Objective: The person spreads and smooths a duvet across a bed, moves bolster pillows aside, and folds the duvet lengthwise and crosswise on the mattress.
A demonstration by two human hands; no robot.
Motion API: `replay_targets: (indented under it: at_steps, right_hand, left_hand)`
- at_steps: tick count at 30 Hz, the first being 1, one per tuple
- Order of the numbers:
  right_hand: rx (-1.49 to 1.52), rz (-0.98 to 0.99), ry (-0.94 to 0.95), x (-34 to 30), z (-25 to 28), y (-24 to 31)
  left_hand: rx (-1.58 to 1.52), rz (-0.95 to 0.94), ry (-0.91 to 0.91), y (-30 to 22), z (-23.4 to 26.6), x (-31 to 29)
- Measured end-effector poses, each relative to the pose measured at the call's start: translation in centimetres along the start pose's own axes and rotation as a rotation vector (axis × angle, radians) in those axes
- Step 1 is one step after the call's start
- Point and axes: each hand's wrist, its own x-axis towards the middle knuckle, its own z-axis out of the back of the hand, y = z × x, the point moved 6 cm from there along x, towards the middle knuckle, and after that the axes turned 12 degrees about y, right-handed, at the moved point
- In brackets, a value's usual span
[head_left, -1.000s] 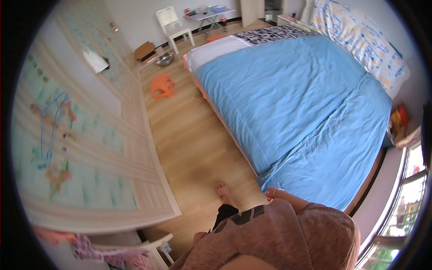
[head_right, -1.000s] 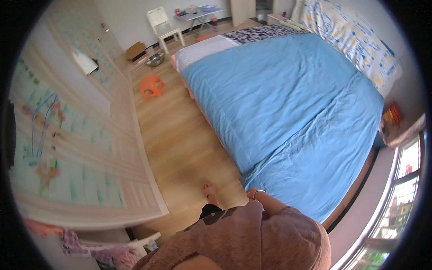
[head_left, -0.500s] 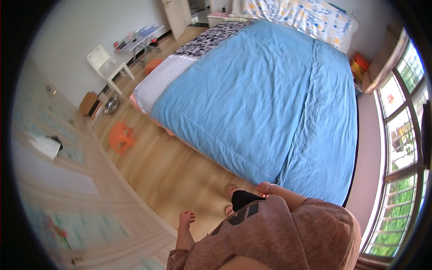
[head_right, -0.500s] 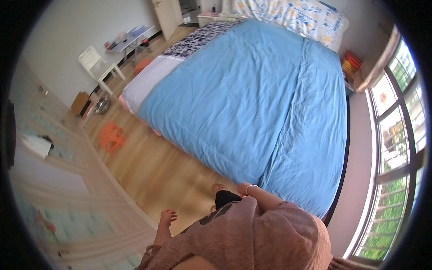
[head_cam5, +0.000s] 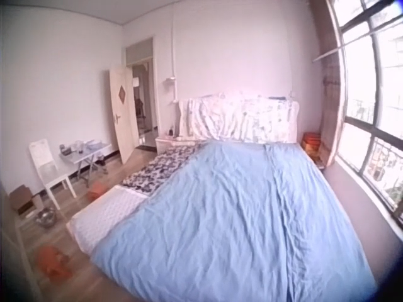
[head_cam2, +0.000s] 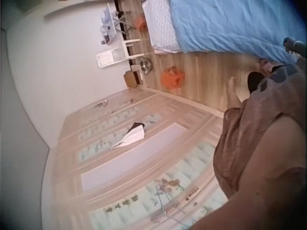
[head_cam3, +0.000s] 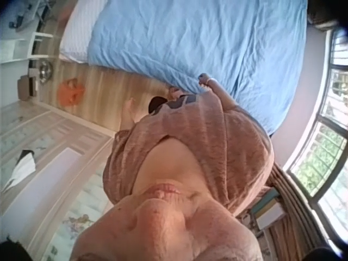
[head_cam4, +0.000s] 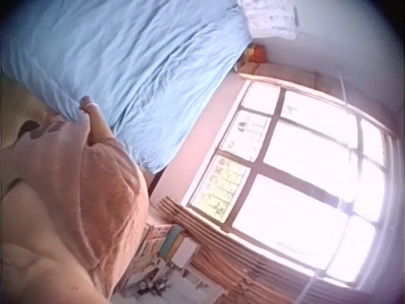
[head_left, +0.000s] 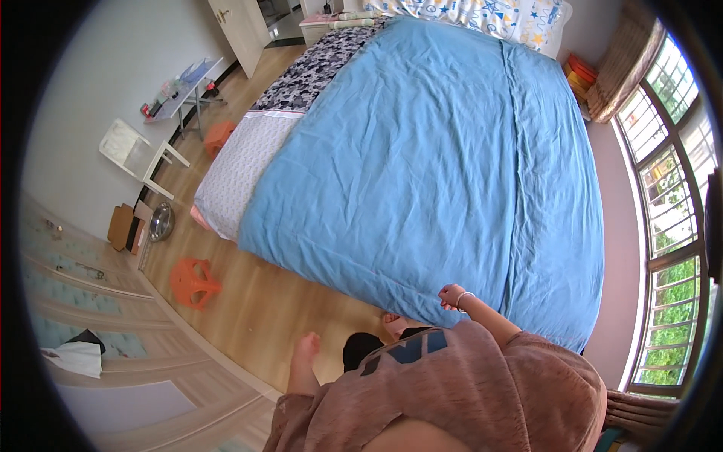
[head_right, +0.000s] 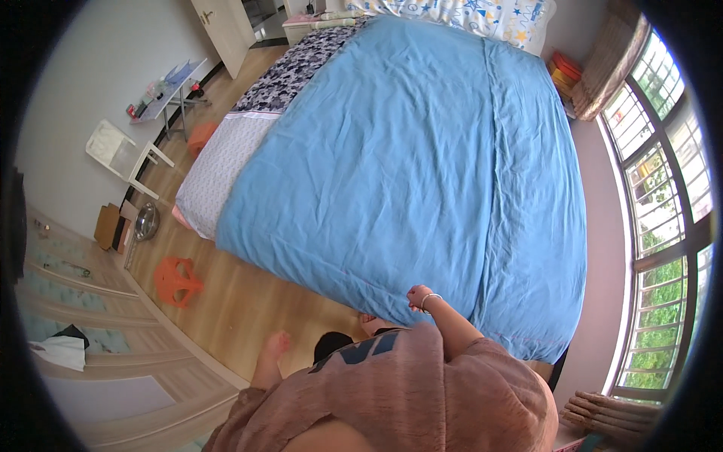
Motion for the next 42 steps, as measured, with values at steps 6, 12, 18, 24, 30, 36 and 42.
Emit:
replay_targets:
  at_steps: [6, 12, 18, 24, 30, 36, 42]
  right_hand:
    - [0.179, -0.097, 0.079, 2.7, -3.6, 4.0]
    - [0.249, -0.072, 0.021, 6.2, -7.3, 12.5]
    - [0.114, -0.012, 0.017, 12.2, -12.0, 22.3]
    - [-0.178, 0.181, 0.048, 17.8, -16.8, 35.9]
    - [-0.203, 0.261, 0.177, 19.7, -18.1, 44.0]
    - [0.258, 0.359, 0.173, 14.0, -17.9, 50.4]
    - [0.075, 0.310, -0.479, 9.5, -11.1, 43.7]
  left_hand:
    - [-0.076, -0.103, -0.280, -13.3, 9.1, 7.2]
    - [-0.088, -0.194, -0.377, -23.8, 16.8, 15.6]
    - [-0.153, -0.307, -0.433, -29.2, 23.5, 24.7]
    - [0.184, -0.299, -0.715, -28.7, 32.3, 27.2]
    - [0.741, -0.193, -0.220, -35.8, 24.0, 23.9]
    - [0.780, -0.468, 0.471, -39.6, 4.3, 8.0]
    - [0.746, -0.211, 1.065, -36.5, -8.2, 2.1]
